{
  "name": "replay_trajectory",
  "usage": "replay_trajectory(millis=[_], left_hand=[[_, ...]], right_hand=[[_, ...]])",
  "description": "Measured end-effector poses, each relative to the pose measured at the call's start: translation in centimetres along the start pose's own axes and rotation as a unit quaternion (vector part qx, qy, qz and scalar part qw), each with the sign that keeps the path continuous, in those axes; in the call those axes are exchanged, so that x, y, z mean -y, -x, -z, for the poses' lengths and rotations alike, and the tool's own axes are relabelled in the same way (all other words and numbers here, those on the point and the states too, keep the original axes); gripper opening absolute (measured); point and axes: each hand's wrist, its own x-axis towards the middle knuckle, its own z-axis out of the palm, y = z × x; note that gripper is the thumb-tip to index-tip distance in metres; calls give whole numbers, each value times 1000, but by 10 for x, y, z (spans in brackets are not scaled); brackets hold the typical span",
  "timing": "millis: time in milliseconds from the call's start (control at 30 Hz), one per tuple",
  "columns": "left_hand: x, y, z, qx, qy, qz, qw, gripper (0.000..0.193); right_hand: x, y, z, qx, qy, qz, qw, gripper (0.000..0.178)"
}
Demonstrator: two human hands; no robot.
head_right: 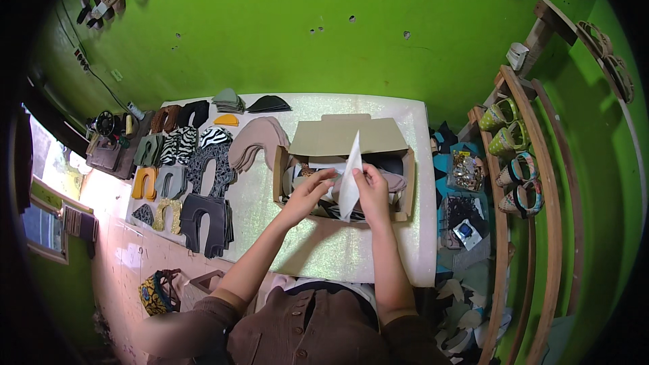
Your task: Sorting and arranging various shoe upper components on a workbench.
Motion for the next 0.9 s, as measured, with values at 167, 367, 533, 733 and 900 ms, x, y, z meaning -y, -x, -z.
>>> replay_trajectory(millis=[167, 367, 533, 733, 900], left_hand=[[-11, -5, -4, -1, 36, -29, 999, 45], [-5, -10, 21, -72, 61, -19, 995, 21], [-21, -9, 43, -52, 17, -21, 998, 15], [-28, -9, 54, -16, 4, -19, 1000, 22], [-34, 2, 56, -26, 241, 101, 965, 32]], right_hand=[[11, 12, -27, 103, 55, 23, 993, 17], [16, -3, -19, 130, 54, 59, 988, 29], [28, -30, 8, 117, 52, 84, 988, 40], [22, -35, -2, 270, 27, -62, 961, 37], [0, -35, 0, 207, -19, -77, 975, 28]])
